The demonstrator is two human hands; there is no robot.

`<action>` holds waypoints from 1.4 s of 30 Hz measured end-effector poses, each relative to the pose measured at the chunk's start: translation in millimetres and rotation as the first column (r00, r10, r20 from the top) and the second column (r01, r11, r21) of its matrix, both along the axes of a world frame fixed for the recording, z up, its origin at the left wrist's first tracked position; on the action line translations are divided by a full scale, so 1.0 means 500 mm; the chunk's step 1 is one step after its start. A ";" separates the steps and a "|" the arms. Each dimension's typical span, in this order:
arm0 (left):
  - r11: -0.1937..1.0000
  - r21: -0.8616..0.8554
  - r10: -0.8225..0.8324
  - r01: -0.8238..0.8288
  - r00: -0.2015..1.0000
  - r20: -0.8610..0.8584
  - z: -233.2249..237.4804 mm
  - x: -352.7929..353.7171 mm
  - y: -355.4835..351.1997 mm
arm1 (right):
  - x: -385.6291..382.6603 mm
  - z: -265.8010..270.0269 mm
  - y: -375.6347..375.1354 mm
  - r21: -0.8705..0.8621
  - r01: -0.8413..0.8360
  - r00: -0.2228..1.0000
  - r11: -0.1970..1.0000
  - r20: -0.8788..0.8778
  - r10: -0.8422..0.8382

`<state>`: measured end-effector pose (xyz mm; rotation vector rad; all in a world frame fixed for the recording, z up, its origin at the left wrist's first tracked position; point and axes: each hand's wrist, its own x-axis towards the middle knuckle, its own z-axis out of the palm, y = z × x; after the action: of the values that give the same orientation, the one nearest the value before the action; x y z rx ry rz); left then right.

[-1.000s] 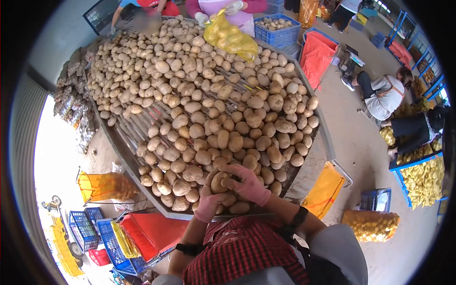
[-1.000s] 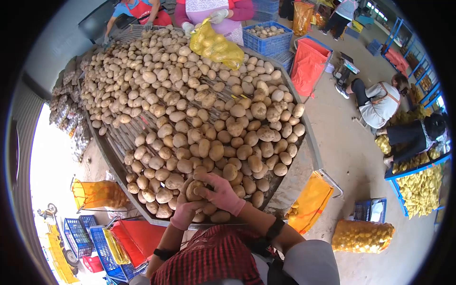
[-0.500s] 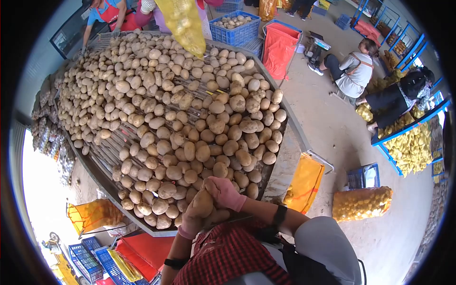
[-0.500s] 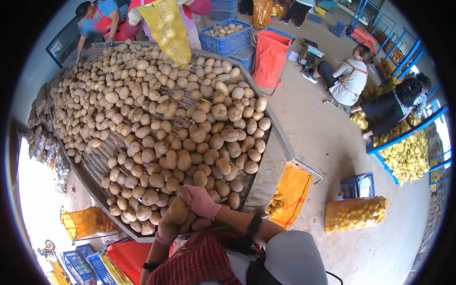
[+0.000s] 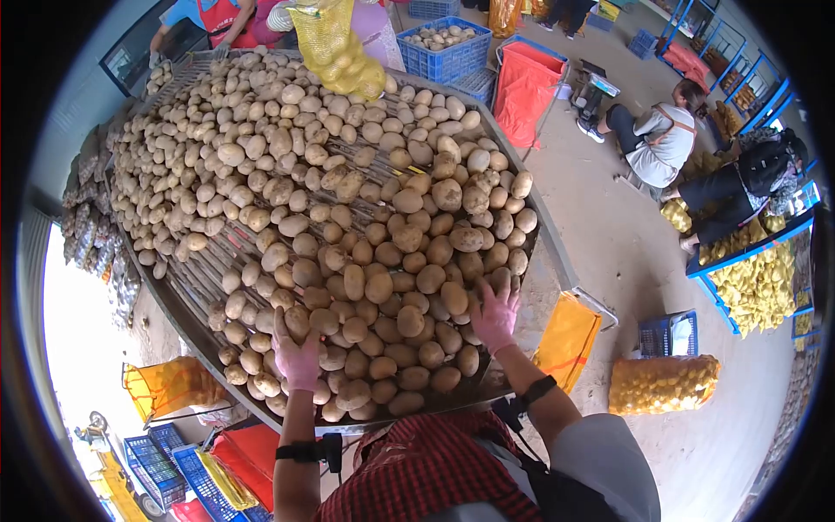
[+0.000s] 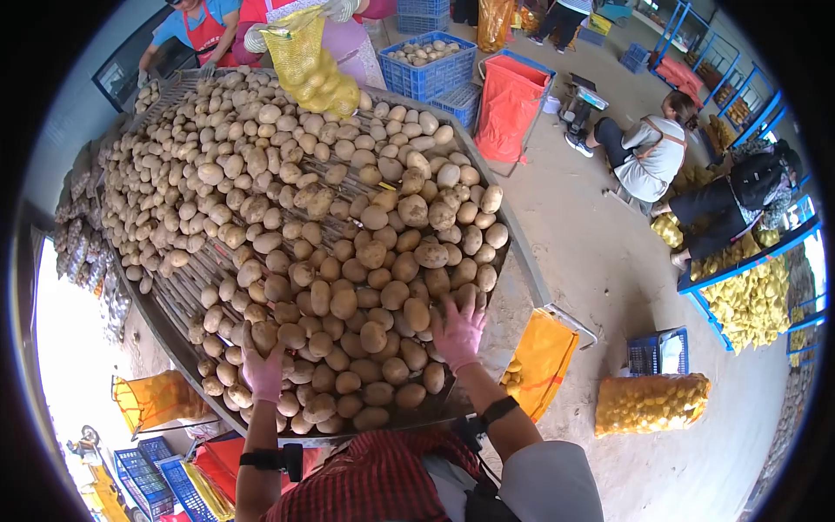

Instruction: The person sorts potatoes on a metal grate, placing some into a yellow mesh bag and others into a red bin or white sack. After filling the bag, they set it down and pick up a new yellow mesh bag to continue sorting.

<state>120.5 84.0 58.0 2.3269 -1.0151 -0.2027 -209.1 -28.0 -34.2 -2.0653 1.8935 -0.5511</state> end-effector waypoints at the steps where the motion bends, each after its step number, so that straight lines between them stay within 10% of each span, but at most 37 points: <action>1: 0.986 0.165 -0.023 0.014 0.998 0.050 -0.008 0.017 0.001 | 0.009 -0.002 0.013 -0.017 -0.068 0.990 0.998 -0.123 0.066; 4: 0.986 0.169 -0.002 0.002 1.000 -0.004 -0.053 0.021 0.010 | -0.004 0.024 0.011 0.134 -0.372 0.880 0.918 -0.263 0.395; 10: 0.972 0.230 -0.044 0.044 0.999 -0.003 -0.063 0.028 0.004 | -0.046 0.043 -0.105 0.071 -0.488 0.848 0.870 -0.200 0.492; 12: 0.974 0.224 -0.014 0.020 1.000 -0.026 -0.062 0.025 0.004 | -0.026 0.030 -0.172 -0.195 -0.097 0.995 0.976 -0.001 0.099; 14: 0.975 0.219 -0.011 0.028 0.997 -0.077 -0.055 0.025 0.002 | -0.031 0.024 -0.230 -0.091 0.253 0.903 0.963 0.379 -0.202; 22: 0.979 0.202 0.007 0.012 0.995 -0.095 -0.043 0.017 0.001 | -0.026 0.082 -0.313 0.273 0.386 0.918 0.881 -0.017 -0.397; 24: 0.986 0.167 0.020 -0.006 0.997 -0.080 -0.054 0.022 0.003 | -0.017 0.087 -0.313 0.005 0.236 0.931 0.972 -0.288 -0.225; 26: 0.988 0.156 0.000 0.007 0.999 -0.046 -0.053 0.019 0.004 | 0.033 0.101 -0.300 -0.236 0.046 0.987 0.971 -0.142 -0.081; 28: 0.990 0.142 0.016 -0.010 0.999 -0.039 -0.046 0.014 0.002 | 0.141 0.185 -0.264 -0.084 -0.194 0.951 0.977 0.230 0.208; 32: 0.993 0.121 0.013 -0.012 1.000 -0.007 -0.056 0.015 0.004 | 0.316 0.176 -0.274 -0.145 -0.709 0.693 0.690 0.039 0.720; 33: 0.995 0.096 0.013 -0.013 1.000 -0.003 -0.054 0.013 0.003 | 0.353 0.175 -0.283 -0.146 -0.709 0.693 0.690 0.040 0.720; 35: 0.996 0.085 0.022 -0.022 1.000 0.004 -0.061 0.013 0.004 | 0.412 0.169 -0.312 0.398 -0.522 0.703 0.754 -0.300 0.645; 42: 0.999 0.036 0.027 -0.030 0.998 0.061 -0.079 0.016 0.010 | 0.495 0.178 -0.381 0.699 -0.336 0.543 0.631 -0.404 0.736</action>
<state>128.4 88.8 18.4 2.3928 -1.0150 -0.1415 38.3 -218.4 54.7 -2.3941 1.2034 0.9352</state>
